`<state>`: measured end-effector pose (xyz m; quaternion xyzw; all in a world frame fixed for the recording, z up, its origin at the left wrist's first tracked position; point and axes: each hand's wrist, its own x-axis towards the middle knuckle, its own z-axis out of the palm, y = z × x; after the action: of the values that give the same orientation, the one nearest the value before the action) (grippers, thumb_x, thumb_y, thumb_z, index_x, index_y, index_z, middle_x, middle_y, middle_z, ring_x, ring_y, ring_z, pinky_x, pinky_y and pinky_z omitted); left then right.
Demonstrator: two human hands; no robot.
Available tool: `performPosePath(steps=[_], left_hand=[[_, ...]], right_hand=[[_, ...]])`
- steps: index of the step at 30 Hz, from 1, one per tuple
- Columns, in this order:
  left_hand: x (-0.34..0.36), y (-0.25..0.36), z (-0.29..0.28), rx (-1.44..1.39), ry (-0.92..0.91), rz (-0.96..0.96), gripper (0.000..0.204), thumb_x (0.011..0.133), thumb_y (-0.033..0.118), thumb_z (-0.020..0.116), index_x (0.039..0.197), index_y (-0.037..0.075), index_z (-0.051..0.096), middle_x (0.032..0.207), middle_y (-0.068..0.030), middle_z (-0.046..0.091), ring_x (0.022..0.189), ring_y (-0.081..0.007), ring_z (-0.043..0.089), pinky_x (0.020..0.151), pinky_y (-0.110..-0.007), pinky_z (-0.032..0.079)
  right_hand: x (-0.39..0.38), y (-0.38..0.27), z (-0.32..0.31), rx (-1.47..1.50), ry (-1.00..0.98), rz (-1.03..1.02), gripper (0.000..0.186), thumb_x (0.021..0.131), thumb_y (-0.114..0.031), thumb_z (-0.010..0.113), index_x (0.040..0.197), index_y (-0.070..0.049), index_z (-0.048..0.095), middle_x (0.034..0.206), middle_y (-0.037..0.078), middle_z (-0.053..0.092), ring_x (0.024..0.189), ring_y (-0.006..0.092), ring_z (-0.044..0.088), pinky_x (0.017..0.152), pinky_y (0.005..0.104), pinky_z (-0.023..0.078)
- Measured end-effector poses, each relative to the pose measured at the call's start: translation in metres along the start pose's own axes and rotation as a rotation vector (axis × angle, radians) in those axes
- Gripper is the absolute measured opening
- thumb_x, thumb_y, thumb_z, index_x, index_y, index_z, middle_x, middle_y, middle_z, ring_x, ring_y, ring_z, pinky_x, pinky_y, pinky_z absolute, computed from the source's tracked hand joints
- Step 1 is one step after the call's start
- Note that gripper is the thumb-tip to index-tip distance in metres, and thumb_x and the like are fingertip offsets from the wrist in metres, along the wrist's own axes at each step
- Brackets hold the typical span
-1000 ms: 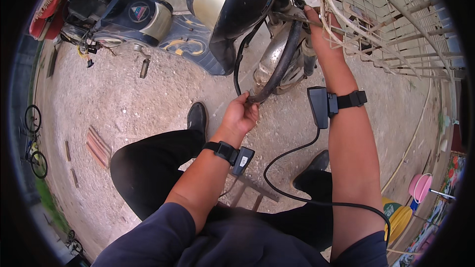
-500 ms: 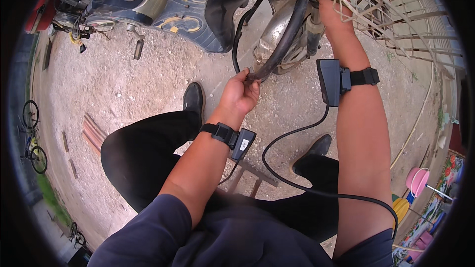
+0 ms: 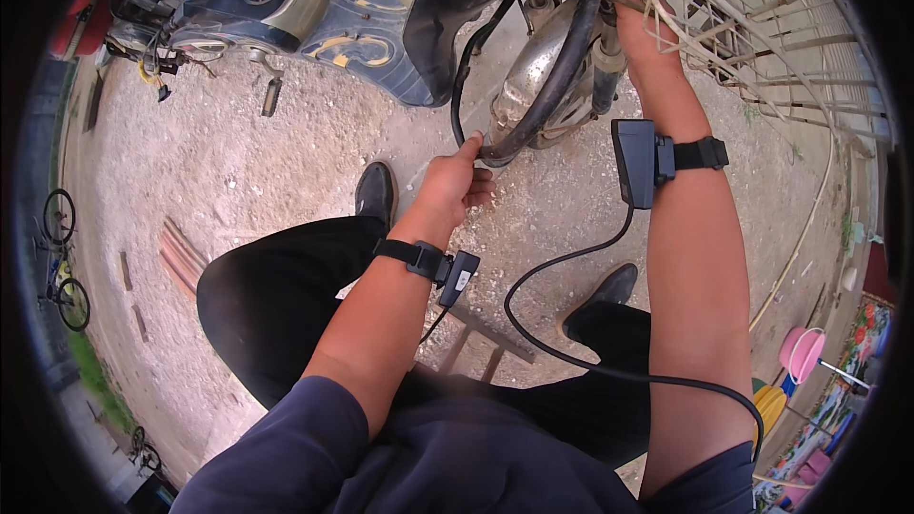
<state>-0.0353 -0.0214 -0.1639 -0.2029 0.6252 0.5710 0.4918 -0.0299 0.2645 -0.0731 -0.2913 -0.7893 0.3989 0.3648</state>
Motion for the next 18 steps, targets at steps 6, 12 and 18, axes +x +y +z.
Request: performPosePath(steps=[6, 12, 18], left_hand=[[-0.034, 0.05, 0.037, 0.397, 0.06, 1.061, 0.054, 0.097, 0.045, 0.063, 0.109, -0.008, 0.063, 0.098, -0.0218, 0.067, 0.086, -0.0299, 0.067, 0.078, -0.038, 0.053], [-0.073, 0.102, 0.098, 0.386, -0.258, 0.98, 0.044, 0.105, 0.039, 0.053, 0.108, -0.004, 0.059, 0.069, -0.0022, 0.058, 0.058, -0.0088, 0.05, 0.054, -0.026, 0.044], [-0.067, 0.094, 0.099, 0.47, -0.098, 1.126, 0.036, 0.105, 0.032, 0.053, 0.097, -0.003, 0.057, 0.068, -0.0052, 0.059, 0.06, -0.0117, 0.052, 0.055, -0.03, 0.044]], right_hand=[[-0.003, -0.003, -0.001, -0.093, -0.07, 0.027, 0.057, 0.091, -0.057, 0.063, 0.124, -0.01, 0.066, 0.121, 0.019, 0.068, 0.117, 0.0403, 0.061, 0.099, 0.0471, 0.048], [-0.003, 0.005, 0.0, 0.012, -0.073, -0.007, 0.041, 0.094, -0.036, 0.069, 0.113, 0.001, 0.068, 0.107, 0.011, 0.068, 0.099, 0.0202, 0.06, 0.091, 0.0327, 0.045], [-0.015, 0.004, -0.002, -0.013, -0.056, -0.14, 0.042, 0.096, -0.04, 0.066, 0.117, -0.003, 0.068, 0.109, 0.009, 0.068, 0.104, 0.0191, 0.06, 0.094, 0.0317, 0.045]])
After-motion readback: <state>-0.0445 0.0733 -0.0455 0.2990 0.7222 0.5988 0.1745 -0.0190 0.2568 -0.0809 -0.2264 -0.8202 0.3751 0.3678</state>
